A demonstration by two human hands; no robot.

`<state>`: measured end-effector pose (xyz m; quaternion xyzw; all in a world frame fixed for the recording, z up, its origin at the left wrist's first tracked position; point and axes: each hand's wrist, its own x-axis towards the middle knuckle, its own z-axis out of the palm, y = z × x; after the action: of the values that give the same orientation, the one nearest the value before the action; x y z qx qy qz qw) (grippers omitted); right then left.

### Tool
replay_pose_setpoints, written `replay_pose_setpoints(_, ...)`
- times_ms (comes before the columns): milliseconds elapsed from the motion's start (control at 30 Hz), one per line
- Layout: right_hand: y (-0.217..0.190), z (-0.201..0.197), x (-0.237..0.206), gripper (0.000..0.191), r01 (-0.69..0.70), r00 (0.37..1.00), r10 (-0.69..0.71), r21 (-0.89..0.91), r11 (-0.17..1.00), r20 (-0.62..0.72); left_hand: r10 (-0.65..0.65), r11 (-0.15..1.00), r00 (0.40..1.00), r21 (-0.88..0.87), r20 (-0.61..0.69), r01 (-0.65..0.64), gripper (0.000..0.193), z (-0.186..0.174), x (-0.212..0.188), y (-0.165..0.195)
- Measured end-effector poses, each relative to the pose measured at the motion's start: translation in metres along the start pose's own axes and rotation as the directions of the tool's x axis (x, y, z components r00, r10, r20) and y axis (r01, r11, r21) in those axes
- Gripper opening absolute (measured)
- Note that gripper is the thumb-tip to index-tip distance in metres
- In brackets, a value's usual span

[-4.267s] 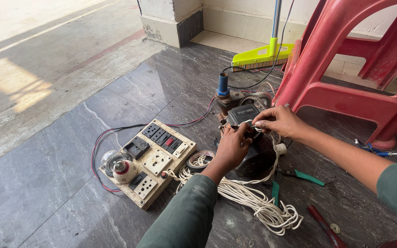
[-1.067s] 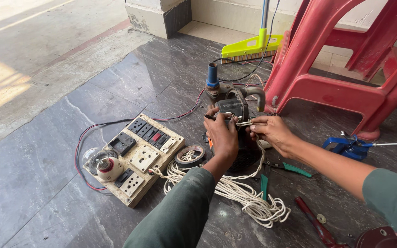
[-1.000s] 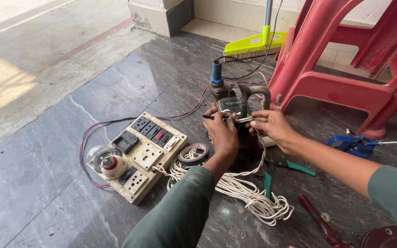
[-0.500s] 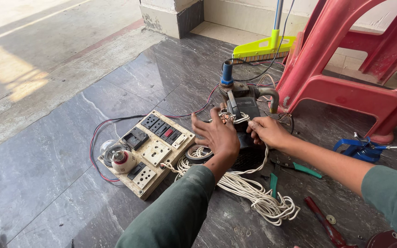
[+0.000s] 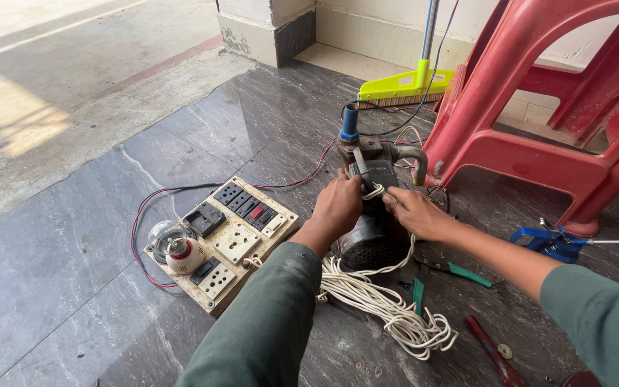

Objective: The person works on a small electric motor placed on the floor. They strip and twist wires, then wrap the connections with electrical tape using both hands. The person uses pliers to cut the tape and continues adjusting the wiring throughout the clip.

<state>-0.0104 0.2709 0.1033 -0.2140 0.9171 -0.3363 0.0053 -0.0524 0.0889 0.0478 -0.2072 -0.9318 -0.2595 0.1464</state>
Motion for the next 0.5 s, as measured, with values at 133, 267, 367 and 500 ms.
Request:
replay_pose_setpoints(133,0.0,0.002,0.001,0.023,0.088,0.995,-0.092,-0.116,0.989,-0.03,-0.071,0.997,0.989,0.002,0.13,0.071,0.015,-0.001,0.014,-0.01)
replay_pose_setpoints(267,0.009,0.001,0.002,0.021,0.116,0.993,-0.121,-0.218,0.969,-0.013,-0.021,0.992,0.968,0.126,0.249,-0.01,0.015,0.005,0.018,-0.01)
replay_pose_setpoints(367,0.017,0.004,0.002,0.013,0.196,0.972,-0.227,-0.326,0.925,-0.061,-0.057,0.996,0.963,0.086,0.265,0.036,0.018,0.013,0.015,-0.007)
replay_pose_setpoints(500,0.026,0.003,0.001,0.028,0.303,0.891,-0.44,-0.575,0.761,-0.114,-0.059,0.998,0.967,0.046,0.249,0.049,0.021,0.021,0.017,0.002)
